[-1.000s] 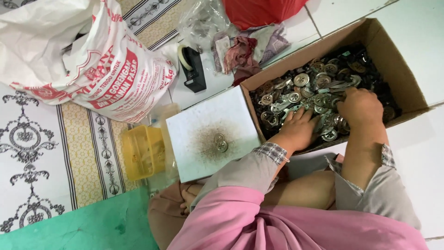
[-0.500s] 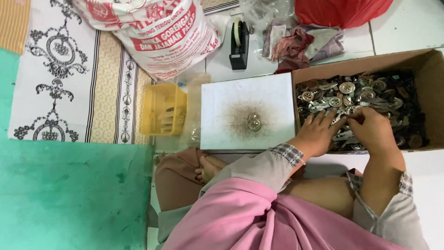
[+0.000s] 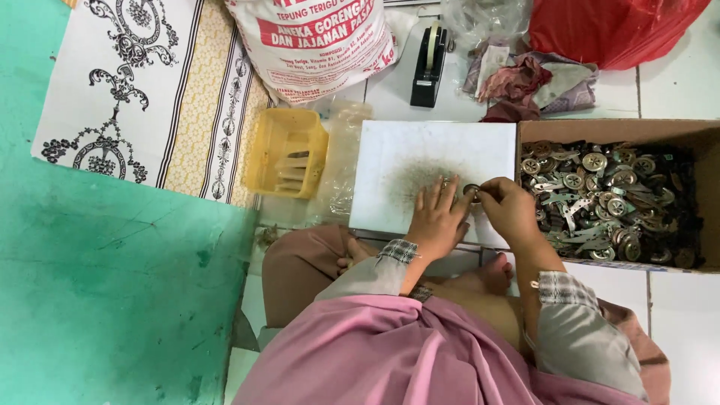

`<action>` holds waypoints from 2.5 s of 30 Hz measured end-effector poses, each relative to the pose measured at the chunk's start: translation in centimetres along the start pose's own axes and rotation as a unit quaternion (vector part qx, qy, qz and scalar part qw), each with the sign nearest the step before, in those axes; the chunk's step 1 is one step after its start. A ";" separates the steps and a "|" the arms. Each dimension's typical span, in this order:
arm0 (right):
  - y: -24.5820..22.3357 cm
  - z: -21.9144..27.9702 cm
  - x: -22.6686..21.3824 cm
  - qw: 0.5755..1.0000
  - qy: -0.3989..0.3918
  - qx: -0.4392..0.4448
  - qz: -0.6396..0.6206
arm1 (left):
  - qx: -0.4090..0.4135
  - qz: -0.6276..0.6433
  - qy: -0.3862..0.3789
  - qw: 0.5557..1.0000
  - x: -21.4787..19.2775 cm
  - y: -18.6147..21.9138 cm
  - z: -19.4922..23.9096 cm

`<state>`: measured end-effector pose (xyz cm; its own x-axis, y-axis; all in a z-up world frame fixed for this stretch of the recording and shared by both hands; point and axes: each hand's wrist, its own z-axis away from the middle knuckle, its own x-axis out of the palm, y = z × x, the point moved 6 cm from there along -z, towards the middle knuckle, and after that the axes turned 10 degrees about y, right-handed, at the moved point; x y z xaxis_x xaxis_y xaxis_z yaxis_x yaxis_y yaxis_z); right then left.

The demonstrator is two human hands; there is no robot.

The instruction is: The person sits on the floor and sorts small metal fasteners from a cardboard box onto a white board. They place a handful of dark fasteners into a clear plastic bag, seal it, and set it aside. They then pick out several larger silver fasteners from the box and place them on the board.

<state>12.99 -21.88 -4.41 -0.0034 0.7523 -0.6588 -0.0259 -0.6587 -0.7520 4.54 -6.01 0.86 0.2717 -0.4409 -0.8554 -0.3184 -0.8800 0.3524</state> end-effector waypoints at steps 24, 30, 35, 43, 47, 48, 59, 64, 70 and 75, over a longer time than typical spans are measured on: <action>-4.4 0.4 0.4 0.994 -0.015 -0.097 0.057 | -0.004 -0.034 -0.044 0.998 0.1 -1.0 -0.9; -3.4 1.5 -11.4 0.991 -0.056 -0.100 0.068 | 0.079 0.035 -0.037 0.996 1.1 5.3 -3.1; 10.4 0.2 -17.0 0.990 0.025 -0.005 0.137 | 0.163 0.085 -0.071 0.981 5.2 13.0 -6.5; 21.1 -0.5 -20.1 0.949 -0.037 0.173 0.261 | 0.192 0.088 -0.247 0.946 18.8 19.6 -9.4; 21.3 -1.9 -19.4 0.945 -0.097 0.151 0.274 | 0.188 0.044 -0.311 0.931 22.8 18.7 -8.6; 20.9 -2.1 -18.8 0.941 -0.133 0.138 0.280 | 0.171 0.034 -0.346 0.922 23.8 18.1 -8.0; 20.8 -2.5 -17.4 0.898 -0.205 0.197 0.335 | 0.177 0.024 -0.380 0.908 23.5 18.4 -8.2; 22.7 -2.5 -16.8 0.887 -0.211 0.195 0.362 | 0.203 0.009 -0.346 0.916 23.6 18.6 -8.1; 23.4 -1.9 -17.9 0.926 -0.141 0.157 0.312 | 0.162 0.025 -0.386 0.908 20.9 19.0 -8.9; 19.4 -1.5 -19.7 0.958 -0.071 0.119 0.250 | 0.106 0.067 -0.237 0.964 19.6 18.1 -9.0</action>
<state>14.08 -49.44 -6.04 -0.2108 0.3495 -0.9129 -0.2133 -0.9279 -0.3059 12.29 -32.15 -6.14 -0.2131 -0.3740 -0.9026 -0.5137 -0.7429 0.4291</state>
